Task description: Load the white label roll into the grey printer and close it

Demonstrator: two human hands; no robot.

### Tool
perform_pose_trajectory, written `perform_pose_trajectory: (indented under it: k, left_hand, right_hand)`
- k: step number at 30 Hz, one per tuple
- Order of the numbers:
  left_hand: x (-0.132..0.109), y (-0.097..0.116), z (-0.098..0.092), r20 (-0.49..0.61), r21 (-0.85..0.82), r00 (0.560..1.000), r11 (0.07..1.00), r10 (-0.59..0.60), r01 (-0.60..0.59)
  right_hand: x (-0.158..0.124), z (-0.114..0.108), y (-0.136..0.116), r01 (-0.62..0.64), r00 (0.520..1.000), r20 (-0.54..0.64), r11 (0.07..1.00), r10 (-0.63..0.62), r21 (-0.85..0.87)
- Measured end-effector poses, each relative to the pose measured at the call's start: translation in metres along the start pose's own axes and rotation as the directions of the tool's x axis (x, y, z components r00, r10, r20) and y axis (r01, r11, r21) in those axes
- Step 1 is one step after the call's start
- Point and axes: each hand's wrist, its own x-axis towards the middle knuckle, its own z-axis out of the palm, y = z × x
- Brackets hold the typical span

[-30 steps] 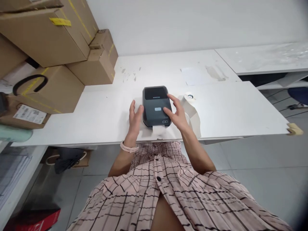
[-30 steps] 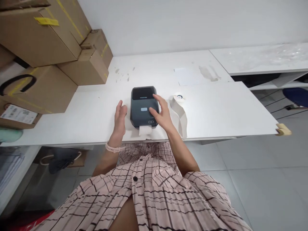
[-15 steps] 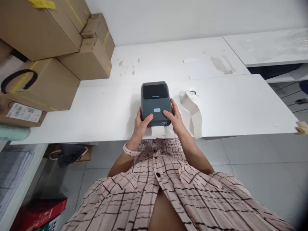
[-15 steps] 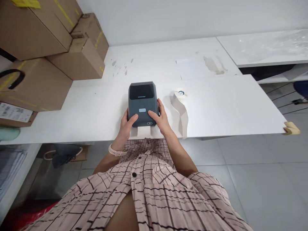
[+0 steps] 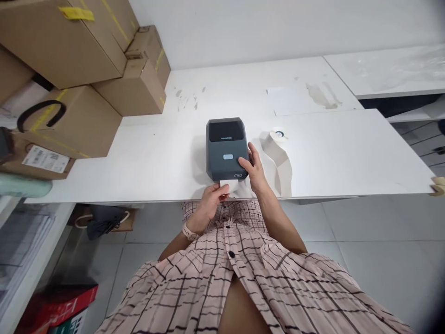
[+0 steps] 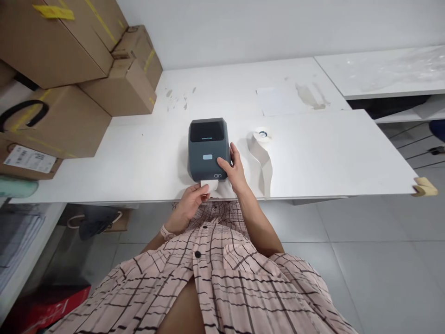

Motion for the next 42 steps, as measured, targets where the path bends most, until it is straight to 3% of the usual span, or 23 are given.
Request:
perform_pose_trajectory:
  k: [3,5,8,11,14,16,19,21,24,27,31,36,40,42]
  left_hand:
    - [0.002,-0.002,-0.001,-0.029,0.149,0.987,0.978,0.155,-0.15]
    - [0.002,-0.004,-0.002,-0.01,0.218,0.981,0.958,0.194,-0.187]
    - [0.001,-0.008,-0.007,0.022,0.254,0.986,0.953,0.167,-0.167]
    - [-0.001,-0.012,-0.018,0.037,0.301,0.988,0.941,0.153,-0.157]
    - [-0.003,-0.011,-0.034,-0.062,0.38,0.96,0.896,0.274,-0.231]
    - [-0.002,-0.006,-0.04,-0.191,0.445,0.884,0.84,0.428,-0.311]
    - [0.004,0.006,-0.038,-0.273,0.506,0.762,0.761,0.587,-0.406]
    - [0.008,0.015,-0.03,-0.227,0.488,0.759,0.745,0.611,-0.454]
    - [0.013,0.024,-0.019,-0.11,0.417,0.795,0.754,0.596,-0.508]
    - [0.018,0.032,-0.013,-0.039,0.369,0.764,0.72,0.643,-0.588]
    - [0.029,0.046,-0.006,-0.013,0.372,0.708,0.661,0.706,-0.652]
    - [0.062,0.08,0.007,0.084,0.504,0.625,0.508,0.776,-0.699]
    - [0.101,0.119,0.008,0.169,0.612,0.523,0.327,0.836,-0.72]
    - [0.119,0.138,0.005,0.215,0.641,0.509,0.273,0.834,-0.718]
  right_hand:
    - [-0.004,0.0,-0.006,0.074,0.997,-0.019,0.99,-0.077,-0.122]
    - [-0.009,0.001,-0.017,0.221,0.969,-0.04,0.921,-0.246,-0.32]
    - [-0.017,0.002,-0.037,0.444,0.86,0.098,0.642,-0.5,-0.625]
    - [-0.024,0.004,-0.051,0.59,0.752,0.312,0.382,-0.581,-0.711]
    - [-0.026,0.011,-0.057,0.64,0.686,0.4,0.241,-0.608,-0.73]
    - [-0.026,0.015,-0.058,0.63,0.689,0.416,0.207,-0.593,-0.748]
    - [-0.026,0.017,-0.057,0.611,0.739,0.396,0.293,-0.545,-0.735]
    - [-0.028,0.012,-0.054,0.574,0.788,0.306,0.457,-0.534,-0.68]
    - [-0.032,0.0,-0.044,0.435,0.881,0.078,0.734,-0.467,-0.522]
    - [-0.032,-0.008,-0.037,0.309,0.943,-0.008,0.88,-0.334,-0.361]
    - [-0.017,-0.008,-0.047,0.245,0.967,-0.003,0.932,-0.255,-0.266]
    - [0.023,-0.005,-0.079,0.321,0.947,0.058,0.928,-0.316,-0.191]
    - [0.058,-0.007,-0.094,0.387,0.919,0.053,0.868,-0.391,-0.31]
    - [0.068,-0.007,-0.095,0.401,0.899,-0.009,0.831,-0.438,-0.385]
